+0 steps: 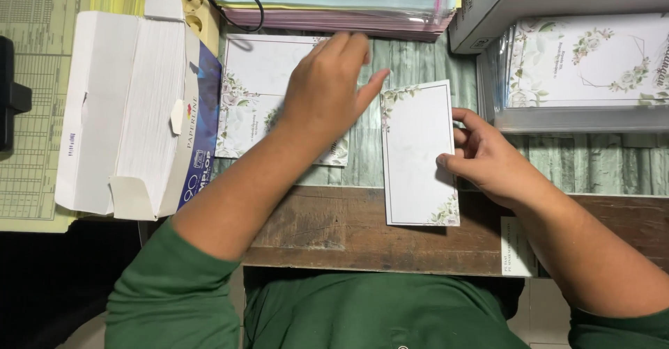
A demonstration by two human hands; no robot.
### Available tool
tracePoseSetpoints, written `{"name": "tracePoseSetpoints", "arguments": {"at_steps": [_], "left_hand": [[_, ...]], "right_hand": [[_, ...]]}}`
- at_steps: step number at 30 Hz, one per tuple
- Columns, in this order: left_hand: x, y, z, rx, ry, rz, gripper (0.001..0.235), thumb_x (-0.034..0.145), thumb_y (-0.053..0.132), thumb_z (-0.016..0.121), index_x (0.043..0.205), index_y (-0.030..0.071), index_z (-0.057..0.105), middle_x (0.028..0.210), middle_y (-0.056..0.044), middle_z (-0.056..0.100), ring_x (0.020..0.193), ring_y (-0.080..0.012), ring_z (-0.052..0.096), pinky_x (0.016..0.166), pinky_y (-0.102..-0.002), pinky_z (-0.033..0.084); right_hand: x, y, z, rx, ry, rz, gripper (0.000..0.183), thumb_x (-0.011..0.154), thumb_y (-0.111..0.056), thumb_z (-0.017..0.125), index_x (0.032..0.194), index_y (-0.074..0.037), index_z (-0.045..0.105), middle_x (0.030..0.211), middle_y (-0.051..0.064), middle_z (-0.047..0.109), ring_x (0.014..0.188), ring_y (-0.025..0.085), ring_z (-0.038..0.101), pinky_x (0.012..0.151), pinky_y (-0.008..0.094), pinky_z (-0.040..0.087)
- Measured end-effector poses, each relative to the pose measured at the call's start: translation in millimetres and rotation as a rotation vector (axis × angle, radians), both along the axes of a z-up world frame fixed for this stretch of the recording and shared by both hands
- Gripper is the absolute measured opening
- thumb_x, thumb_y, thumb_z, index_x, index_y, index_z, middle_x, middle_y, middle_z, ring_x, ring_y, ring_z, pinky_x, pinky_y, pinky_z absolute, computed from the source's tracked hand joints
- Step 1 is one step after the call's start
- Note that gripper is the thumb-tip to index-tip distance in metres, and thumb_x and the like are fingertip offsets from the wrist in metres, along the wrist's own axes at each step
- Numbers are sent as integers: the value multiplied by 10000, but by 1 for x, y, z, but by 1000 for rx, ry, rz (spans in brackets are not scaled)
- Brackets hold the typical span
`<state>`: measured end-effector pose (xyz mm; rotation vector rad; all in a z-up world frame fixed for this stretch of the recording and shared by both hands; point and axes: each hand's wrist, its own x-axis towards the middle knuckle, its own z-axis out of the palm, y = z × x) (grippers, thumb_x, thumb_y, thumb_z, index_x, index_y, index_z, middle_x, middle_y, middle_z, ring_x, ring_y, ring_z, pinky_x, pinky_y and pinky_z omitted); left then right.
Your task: Folding printed cards and inserting them into clear plastic sleeves for packaging
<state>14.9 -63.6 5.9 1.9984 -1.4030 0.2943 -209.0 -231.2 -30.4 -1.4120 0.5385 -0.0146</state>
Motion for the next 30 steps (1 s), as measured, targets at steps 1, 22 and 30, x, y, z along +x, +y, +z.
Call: {"name": "tracePoseSetpoints", "arguments": {"at_steps": [1,22,30], "left_hand": [[6,-11,0,43,-90,14,315,873,243,837,969,101,572,843,-59,571,760,-260,600,635,-371,513],[47,-50,-37,-67,-193,-85,181,890,-54,818,1009,40,719,963,-81,752,1074,-382,691,1133,-648,321],[48,-57,-32,-220,-236,34,179,880,-57,772,906,107,706,796,-9,680,778,-223,635,922,-444,489]], "right_hand": [[0,-1,4,-3,55,65,694,843,99,623,1488,-67,426,1000,52,651,706,95,591,649,255,510],[2,-15,7,17,180,186,879,891,21,595,1662,-159,213,1083,78,684,796,121,563,751,296,466],[2,-15,3,42,147,193,886,887,37,603,1660,-156,216,1088,63,681,758,102,548,699,278,452]]}}
